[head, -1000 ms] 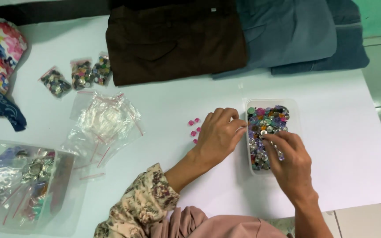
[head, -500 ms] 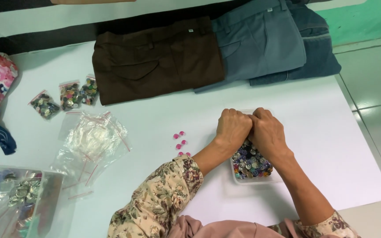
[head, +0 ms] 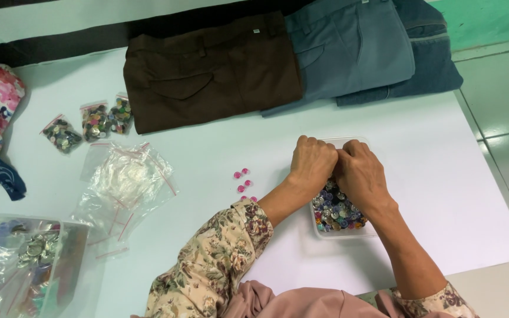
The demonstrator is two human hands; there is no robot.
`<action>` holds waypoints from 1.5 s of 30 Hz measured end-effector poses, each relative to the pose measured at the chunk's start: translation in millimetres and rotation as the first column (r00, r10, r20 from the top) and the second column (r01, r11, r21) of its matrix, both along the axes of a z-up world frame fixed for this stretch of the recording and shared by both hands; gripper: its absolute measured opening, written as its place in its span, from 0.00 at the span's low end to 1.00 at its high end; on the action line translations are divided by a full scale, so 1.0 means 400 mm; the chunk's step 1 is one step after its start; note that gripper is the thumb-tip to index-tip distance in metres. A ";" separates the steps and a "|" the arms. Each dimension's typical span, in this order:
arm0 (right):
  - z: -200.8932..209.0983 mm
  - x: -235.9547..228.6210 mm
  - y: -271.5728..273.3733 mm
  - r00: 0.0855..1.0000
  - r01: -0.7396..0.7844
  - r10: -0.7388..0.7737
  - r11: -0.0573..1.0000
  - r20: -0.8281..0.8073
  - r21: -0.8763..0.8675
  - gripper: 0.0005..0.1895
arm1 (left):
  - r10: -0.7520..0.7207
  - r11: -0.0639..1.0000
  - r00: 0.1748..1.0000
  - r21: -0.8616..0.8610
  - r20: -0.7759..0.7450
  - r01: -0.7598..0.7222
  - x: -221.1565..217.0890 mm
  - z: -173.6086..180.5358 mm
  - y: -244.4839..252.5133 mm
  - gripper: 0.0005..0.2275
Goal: Sorting small buttons by color and placing them into plastic bags
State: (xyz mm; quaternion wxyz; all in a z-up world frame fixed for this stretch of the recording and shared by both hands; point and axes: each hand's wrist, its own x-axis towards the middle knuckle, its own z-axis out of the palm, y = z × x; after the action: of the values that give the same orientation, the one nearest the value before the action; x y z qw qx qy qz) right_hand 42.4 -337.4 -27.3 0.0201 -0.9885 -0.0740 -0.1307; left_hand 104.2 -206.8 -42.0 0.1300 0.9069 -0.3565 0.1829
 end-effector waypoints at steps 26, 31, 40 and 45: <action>0.105 -0.293 0.362 0.926 -0.345 0.373 0.755 0.068 0.557 0.11 | 0.110 0.946 0.834 -0.200 -0.541 -0.255 -0.352 0.075 0.584 0.08; 0.002 -0.306 0.392 0.946 -0.276 0.325 0.787 0.009 0.552 0.11 | 0.168 0.933 0.855 -0.201 -0.491 -0.299 -0.386 0.011 0.592 0.08; -0.011 -0.301 0.424 0.959 -0.260 0.282 0.852 0.020 0.455 0.10 | 0.186 0.940 0.905 -0.198 -0.382 -0.277 -0.388 -0.025 0.591 0.10; 0.018 -0.288 0.430 0.962 -0.218 0.272 0.830 -0.031 0.514 0.12 | 0.118 0.918 0.840 -0.265 -0.529 -0.296 -0.381 -0.017 0.616 0.11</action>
State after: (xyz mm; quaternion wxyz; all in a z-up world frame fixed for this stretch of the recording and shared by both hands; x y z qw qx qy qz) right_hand -72.9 -165.5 -20.3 0.2990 -0.9360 -0.1622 -0.0910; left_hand -48.3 39.6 -48.7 0.3505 0.9206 -0.1719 0.0115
